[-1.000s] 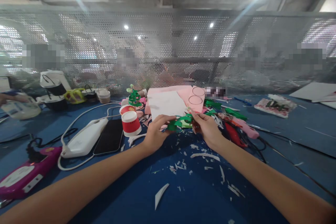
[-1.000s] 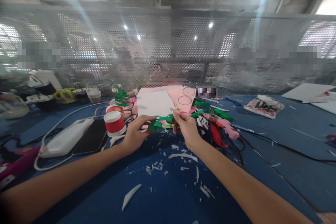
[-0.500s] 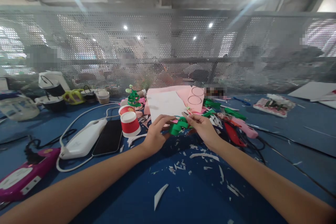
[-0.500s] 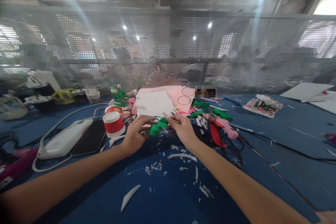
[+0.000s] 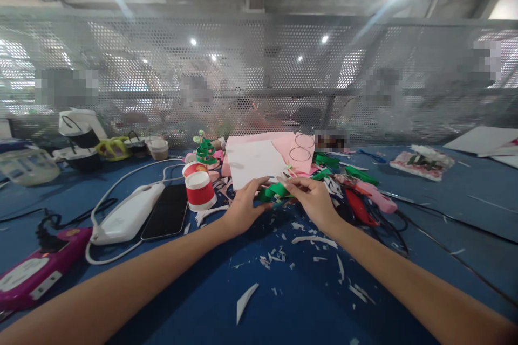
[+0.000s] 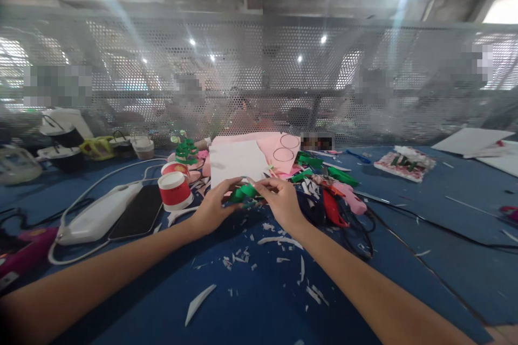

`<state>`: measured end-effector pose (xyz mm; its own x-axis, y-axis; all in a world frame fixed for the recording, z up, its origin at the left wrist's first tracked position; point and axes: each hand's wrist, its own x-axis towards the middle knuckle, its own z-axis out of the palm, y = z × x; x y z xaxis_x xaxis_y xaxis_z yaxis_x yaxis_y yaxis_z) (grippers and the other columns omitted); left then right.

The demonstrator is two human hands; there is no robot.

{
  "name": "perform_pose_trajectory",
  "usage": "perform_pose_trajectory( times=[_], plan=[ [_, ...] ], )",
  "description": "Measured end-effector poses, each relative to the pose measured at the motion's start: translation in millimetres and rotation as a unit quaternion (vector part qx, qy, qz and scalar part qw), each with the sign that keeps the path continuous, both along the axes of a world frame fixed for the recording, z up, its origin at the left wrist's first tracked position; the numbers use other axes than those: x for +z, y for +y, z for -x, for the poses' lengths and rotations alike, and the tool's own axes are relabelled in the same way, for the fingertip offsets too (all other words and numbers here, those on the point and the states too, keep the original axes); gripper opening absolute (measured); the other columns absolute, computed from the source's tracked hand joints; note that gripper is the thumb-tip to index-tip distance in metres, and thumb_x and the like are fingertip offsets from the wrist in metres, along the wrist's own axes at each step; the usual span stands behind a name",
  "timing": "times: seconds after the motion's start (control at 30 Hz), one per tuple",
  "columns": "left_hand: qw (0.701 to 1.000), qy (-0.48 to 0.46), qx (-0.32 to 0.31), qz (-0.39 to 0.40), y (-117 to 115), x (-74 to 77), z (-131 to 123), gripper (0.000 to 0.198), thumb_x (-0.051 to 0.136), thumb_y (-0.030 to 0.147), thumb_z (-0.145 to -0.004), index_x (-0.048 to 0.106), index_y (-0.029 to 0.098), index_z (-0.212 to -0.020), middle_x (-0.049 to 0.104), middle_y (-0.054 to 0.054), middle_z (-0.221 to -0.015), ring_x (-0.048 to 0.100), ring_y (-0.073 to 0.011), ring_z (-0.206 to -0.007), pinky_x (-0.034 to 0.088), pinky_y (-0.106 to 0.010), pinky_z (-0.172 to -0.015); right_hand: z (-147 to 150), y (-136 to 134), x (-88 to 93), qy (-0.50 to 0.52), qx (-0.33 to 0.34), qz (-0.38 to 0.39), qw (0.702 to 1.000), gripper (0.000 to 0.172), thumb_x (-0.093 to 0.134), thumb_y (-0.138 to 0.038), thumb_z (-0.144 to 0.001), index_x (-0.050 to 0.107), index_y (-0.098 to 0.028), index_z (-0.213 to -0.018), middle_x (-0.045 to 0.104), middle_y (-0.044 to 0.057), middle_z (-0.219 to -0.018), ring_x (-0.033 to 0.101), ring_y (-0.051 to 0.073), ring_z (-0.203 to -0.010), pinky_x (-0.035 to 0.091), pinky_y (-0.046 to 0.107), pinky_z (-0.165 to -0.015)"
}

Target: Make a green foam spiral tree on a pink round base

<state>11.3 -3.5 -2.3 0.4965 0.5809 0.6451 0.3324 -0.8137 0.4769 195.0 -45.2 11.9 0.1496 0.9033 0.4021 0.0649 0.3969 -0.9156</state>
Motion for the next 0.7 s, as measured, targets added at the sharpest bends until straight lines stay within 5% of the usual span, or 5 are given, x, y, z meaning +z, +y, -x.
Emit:
perform_pose_trajectory(
  times=[0.27, 0.43, 0.7],
  plan=[
    [0.999, -0.016, -0.037, 0.023, -5, 3.6, 0, 0.049, 0.065, 0.012, -0.074, 0.049, 0.019, -0.12, 0.064, -0.011, -0.114, 0.062, -0.0199, -0.105, 0.054, -0.035, -0.087, -6, 10, -6.9, -0.033, -0.027, -0.058, 0.997, 0.024, 0.069, -0.044, -0.07, 0.072, -0.021, -0.072, 0.067, 0.005, -0.086, 0.06, 0.021, -0.084, 0.051, 0.032, -0.07],
    [0.996, -0.015, -0.058, 0.059, -10, 7.3, 0, 0.055, 0.062, 0.008, -0.074, 0.044, 0.02, -0.125, 0.06, -0.012, -0.122, 0.057, -0.0212, -0.114, 0.05, -0.036, -0.093, -7, 11, -6.5, -0.043, -0.097, -0.049, 0.993, 0.031, 0.072, -0.05, -0.063, 0.073, -0.02, -0.068, 0.062, 0.005, -0.079, 0.054, 0.017, -0.069, 0.046, 0.029, -0.062],
    [0.995, 0.039, -0.058, 0.074, -12, 9.4, 0, 0.062, 0.057, 0.01, -0.077, 0.034, 0.02, -0.134, 0.053, -0.013, -0.13, 0.049, -0.0244, -0.122, 0.041, -0.043, -0.102, -9, 16, -12.4, -0.003, -0.068, -0.047, 0.997, 0.03, 0.074, -0.048, -0.061, 0.073, -0.019, -0.071, 0.061, 0.006, -0.088, 0.058, 0.017, -0.07, 0.052, 0.031, -0.061]
  ],
)
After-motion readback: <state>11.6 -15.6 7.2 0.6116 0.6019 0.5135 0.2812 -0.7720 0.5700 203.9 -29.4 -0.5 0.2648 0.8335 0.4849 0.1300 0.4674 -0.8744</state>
